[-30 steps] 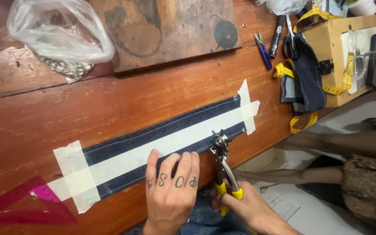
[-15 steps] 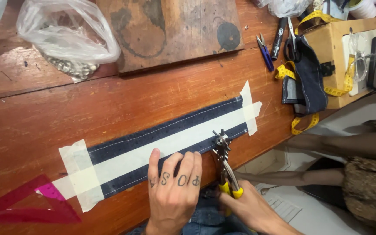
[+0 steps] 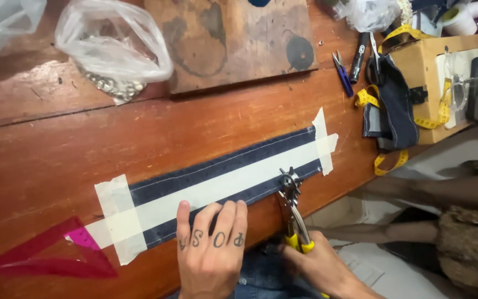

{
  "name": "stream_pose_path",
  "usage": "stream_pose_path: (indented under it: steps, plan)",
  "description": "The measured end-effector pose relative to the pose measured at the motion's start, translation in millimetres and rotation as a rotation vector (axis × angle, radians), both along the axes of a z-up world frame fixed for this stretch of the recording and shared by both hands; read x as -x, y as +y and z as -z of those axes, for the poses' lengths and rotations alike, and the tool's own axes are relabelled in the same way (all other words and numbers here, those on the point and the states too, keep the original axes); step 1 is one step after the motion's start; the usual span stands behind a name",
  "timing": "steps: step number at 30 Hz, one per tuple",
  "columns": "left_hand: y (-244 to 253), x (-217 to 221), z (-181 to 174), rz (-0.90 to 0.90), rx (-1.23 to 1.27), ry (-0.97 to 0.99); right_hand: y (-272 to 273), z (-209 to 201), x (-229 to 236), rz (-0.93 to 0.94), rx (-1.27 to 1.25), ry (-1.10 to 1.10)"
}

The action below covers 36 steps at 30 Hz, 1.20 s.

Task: The person marks a line on a piece of denim fabric using a black marker and a pink triangle ruler. They then use a yellow-handled hole punch tool to create holes along the marked line on the fabric. Finally, they open a plastic bag containing metal rivets.

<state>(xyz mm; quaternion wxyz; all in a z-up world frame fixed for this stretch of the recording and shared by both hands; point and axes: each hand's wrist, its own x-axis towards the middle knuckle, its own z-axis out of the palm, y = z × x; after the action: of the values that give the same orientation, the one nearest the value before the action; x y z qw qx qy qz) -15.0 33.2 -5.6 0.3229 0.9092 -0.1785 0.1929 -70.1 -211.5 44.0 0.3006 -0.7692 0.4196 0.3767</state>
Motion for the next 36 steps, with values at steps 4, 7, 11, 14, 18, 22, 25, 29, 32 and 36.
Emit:
stream_pose_path:
  steps: [4, 7, 11, 14, 18, 22, 25, 29, 32, 36]
  plan:
    - [2, 2, 5, 0.039, -0.011, 0.021, 4, -9, -2, 0.028, -0.163, -0.114]
    - [3, 0, 3, -0.004, -0.006, -0.043, 3, -6, 2, 0.058, -0.234, -0.085]
    - [4, 1, 1, 0.0, -0.004, -0.052, 21, -15, -5, 0.039, -0.214, -0.052]
    - [4, 0, 2, 0.001, 0.02, -0.051, 28, -15, -9, 0.106, -0.224, -0.05]
    - [3, 3, 5, -0.002, 0.017, -0.04, 33, -20, -14, 0.09, -0.239, -0.028]
    - [4, 2, 2, -0.002, 0.012, -0.036, 34, -19, -6, 0.085, -0.214, -0.064]
    - [4, 0, 3, 0.0, 0.028, -0.04, 41, -24, -14, 0.07, -0.181, -0.023]
    - [5, 2, 4, -0.01, 0.022, -0.054, 39, -19, -8, 0.106, -0.186, -0.042]
    - [4, 1, 6, -0.014, 0.028, -0.059, 45, -23, -15, 0.121, -0.154, -0.022]
    - [5, 2, 7, -0.004, 0.034, -0.051, 37, -16, -5, -0.011, -0.135, -0.046]
